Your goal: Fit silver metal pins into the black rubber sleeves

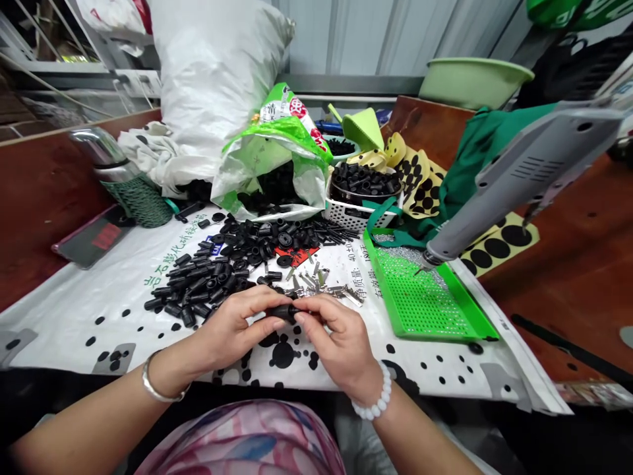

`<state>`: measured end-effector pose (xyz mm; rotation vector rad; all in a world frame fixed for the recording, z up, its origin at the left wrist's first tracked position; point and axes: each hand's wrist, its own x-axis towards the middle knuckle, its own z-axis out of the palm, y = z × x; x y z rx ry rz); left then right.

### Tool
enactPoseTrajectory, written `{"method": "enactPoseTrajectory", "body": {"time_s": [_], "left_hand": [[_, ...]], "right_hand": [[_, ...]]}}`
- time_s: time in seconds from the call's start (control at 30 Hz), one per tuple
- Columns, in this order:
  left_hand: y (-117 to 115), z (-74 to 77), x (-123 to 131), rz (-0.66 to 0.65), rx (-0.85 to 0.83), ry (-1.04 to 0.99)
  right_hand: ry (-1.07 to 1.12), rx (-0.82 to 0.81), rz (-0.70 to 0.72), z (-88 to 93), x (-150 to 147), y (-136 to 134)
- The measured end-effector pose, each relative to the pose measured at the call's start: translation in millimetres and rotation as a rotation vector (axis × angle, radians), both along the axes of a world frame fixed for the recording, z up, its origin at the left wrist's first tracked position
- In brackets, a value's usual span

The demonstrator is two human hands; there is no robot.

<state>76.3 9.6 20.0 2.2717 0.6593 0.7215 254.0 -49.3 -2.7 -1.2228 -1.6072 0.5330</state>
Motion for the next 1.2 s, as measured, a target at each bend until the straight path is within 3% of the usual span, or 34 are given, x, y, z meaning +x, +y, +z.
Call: {"method": "enactPoseTrajectory", "body": {"time_s": [0.2, 0.47, 0.63, 0.7, 0.93, 1.03, 1.2], "left_hand": [[-3.8, -4.2, -4.0, -0.013, 0.069, 0.011], [-12.1, -13.6, -2.6, 0.083, 0.45, 0.128], [-14.2, -13.5, -7.3, -0.013, 0.244, 0.112], [-15.0, -13.4, -7.9, -0.032, 0.192, 0.101], [-17.1, -18.8, -0.5, 0.026, 0.375, 0.145], [-14.1, -18.4, 2.3, 0.013, 0.175, 0.017], [-14.8, -14.4, 6.5, 0.057, -0.475, -0.304]], "right_hand": [[-0.199, 0.171, 0.02, 1.4, -1.4, -2.1], [-0.254, 0.051, -0.031, -3.3, -6.4, -11.9], [-0.323, 0.131, 0.012, -5.6, -11.4, -16.9], [-0.289, 0.092, 0.008, -7.2, -12.0, -17.4], [-0.19, -0.123, -0.048, -12.4, -10.5, -18.5], [-0.079, -0.134, -0.074, -9.4, -12.1, -17.3], [0.15, -0.097, -0.084, -2.5, -16.6, -13.5]]}}
